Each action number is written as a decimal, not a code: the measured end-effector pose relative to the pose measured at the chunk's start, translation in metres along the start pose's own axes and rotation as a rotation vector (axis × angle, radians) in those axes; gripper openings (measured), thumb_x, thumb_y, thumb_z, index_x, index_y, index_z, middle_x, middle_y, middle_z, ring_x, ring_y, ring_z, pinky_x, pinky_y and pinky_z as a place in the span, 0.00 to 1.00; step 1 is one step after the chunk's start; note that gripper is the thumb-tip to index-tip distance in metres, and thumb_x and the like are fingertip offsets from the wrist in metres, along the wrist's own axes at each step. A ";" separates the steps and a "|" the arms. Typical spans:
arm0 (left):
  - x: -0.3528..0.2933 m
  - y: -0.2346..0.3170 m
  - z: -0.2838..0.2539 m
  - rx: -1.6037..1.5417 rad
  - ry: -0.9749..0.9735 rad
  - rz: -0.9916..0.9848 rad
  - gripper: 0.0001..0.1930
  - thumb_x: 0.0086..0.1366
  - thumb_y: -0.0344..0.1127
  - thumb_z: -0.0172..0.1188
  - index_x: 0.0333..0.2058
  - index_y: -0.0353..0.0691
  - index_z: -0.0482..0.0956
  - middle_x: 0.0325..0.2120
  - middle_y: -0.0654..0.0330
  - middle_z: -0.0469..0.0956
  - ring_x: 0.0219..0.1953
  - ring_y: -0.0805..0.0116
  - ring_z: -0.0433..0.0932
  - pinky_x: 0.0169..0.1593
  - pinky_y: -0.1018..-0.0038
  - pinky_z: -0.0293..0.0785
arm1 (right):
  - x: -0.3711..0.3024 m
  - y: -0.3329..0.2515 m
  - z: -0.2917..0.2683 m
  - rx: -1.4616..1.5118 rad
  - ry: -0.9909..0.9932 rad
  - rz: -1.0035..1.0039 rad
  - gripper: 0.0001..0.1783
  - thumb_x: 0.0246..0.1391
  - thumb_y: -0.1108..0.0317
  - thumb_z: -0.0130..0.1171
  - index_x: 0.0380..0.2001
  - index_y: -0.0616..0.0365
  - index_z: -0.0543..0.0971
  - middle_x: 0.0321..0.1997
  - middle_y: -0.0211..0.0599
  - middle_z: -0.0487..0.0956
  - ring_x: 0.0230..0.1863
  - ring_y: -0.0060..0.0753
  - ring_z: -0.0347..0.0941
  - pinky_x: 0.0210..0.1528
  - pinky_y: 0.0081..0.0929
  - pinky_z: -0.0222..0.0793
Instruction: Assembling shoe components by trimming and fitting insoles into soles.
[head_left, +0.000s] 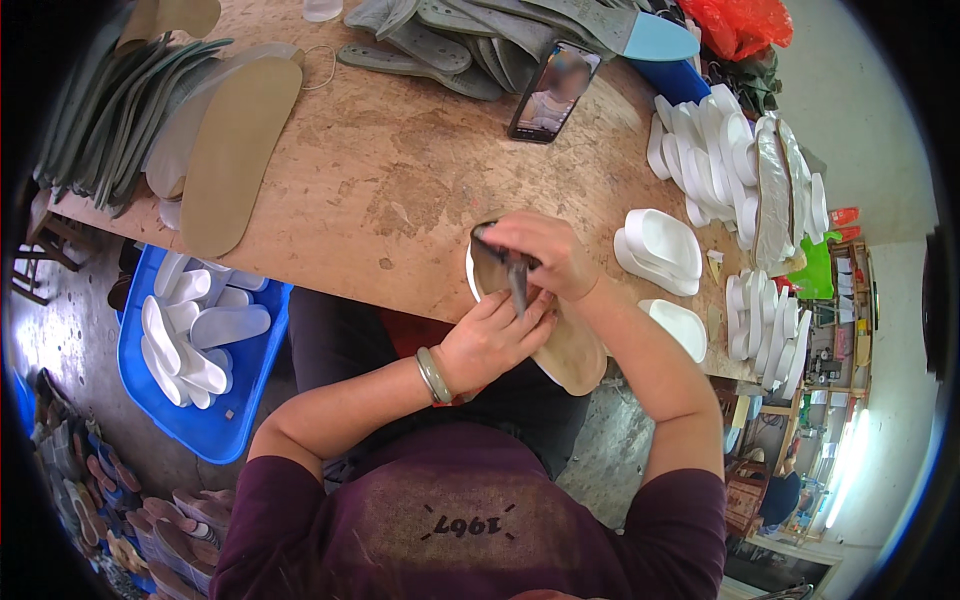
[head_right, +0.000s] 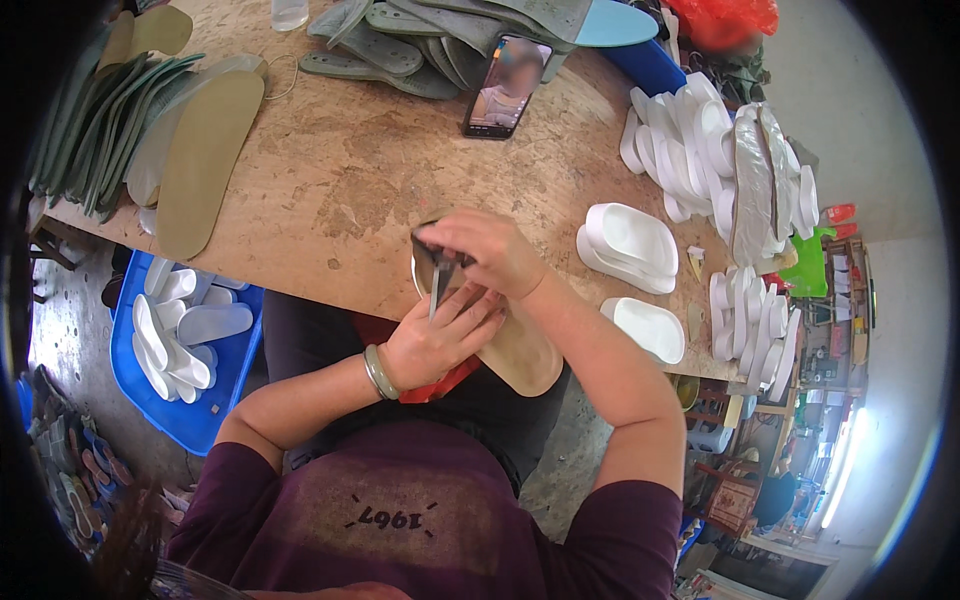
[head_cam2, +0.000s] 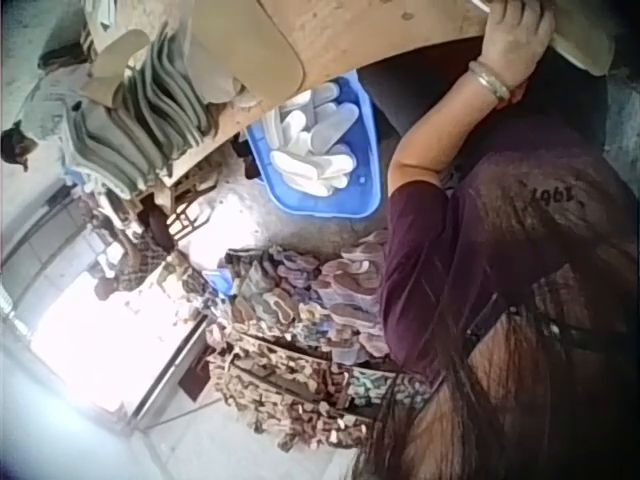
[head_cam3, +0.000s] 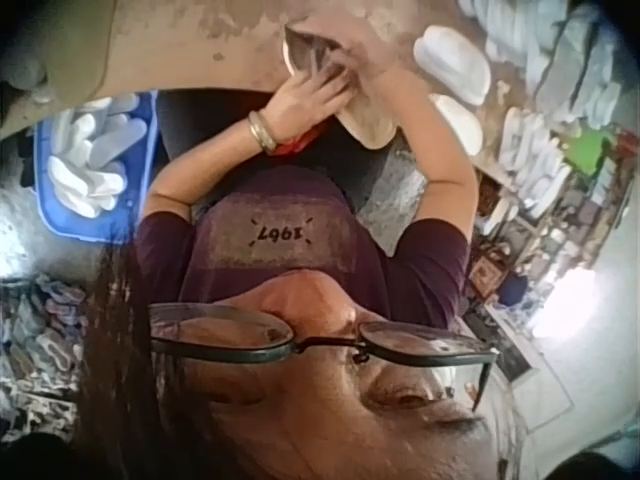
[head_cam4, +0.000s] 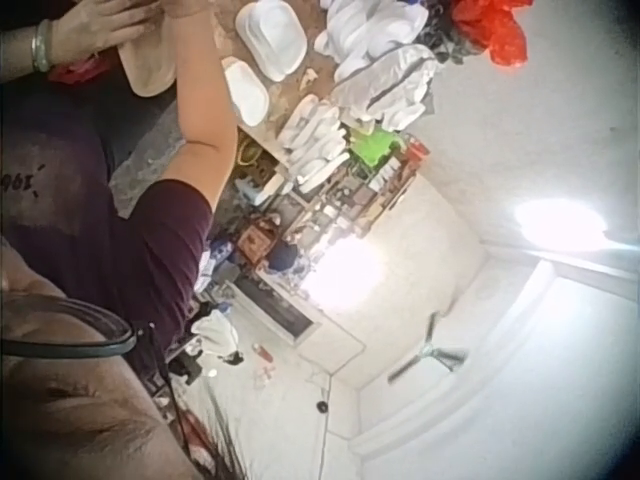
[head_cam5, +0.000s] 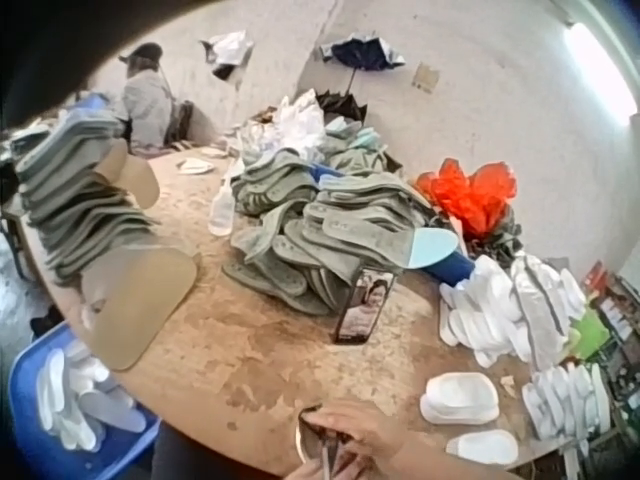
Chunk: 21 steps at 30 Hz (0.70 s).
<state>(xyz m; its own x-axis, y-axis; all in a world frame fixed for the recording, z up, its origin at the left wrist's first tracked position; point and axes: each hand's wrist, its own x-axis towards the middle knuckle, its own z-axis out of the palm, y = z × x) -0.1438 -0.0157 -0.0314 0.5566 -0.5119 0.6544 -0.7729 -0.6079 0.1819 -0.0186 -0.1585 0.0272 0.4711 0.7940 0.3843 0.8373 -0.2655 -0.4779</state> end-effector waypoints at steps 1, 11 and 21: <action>0.000 0.000 -0.002 0.006 -0.005 0.000 0.22 0.58 0.36 0.54 0.54 0.43 0.75 0.59 0.55 0.72 0.61 0.56 0.71 0.57 0.66 0.70 | 0.000 -0.003 0.009 0.009 0.151 0.039 0.21 0.41 0.80 0.67 0.44 0.58 0.83 0.38 0.43 0.83 0.37 0.47 0.80 0.39 0.33 0.76; 0.014 0.007 -0.017 -0.023 -0.101 -0.038 0.20 0.58 0.34 0.54 0.52 0.43 0.73 0.57 0.55 0.71 0.62 0.57 0.68 0.59 0.64 0.68 | 0.010 0.002 -0.008 0.626 0.649 0.779 0.13 0.61 0.72 0.57 0.48 0.65 0.76 0.32 0.40 0.81 0.32 0.31 0.79 0.42 0.30 0.76; 0.020 0.035 -0.012 -0.155 -0.115 0.156 0.16 0.59 0.35 0.55 0.47 0.44 0.74 0.49 0.61 0.75 0.58 0.62 0.71 0.59 0.64 0.67 | -0.075 -0.029 -0.051 1.008 0.889 0.607 0.22 0.60 0.80 0.54 0.58 0.64 0.69 0.44 0.46 0.81 0.44 0.42 0.80 0.52 0.39 0.78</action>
<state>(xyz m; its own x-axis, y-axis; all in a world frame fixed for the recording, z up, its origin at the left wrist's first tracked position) -0.1636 -0.0401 -0.0031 0.4508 -0.6637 0.5969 -0.8849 -0.4199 0.2015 -0.0644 -0.2378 0.0523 0.9950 0.0146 0.0984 0.0870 0.3526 -0.9317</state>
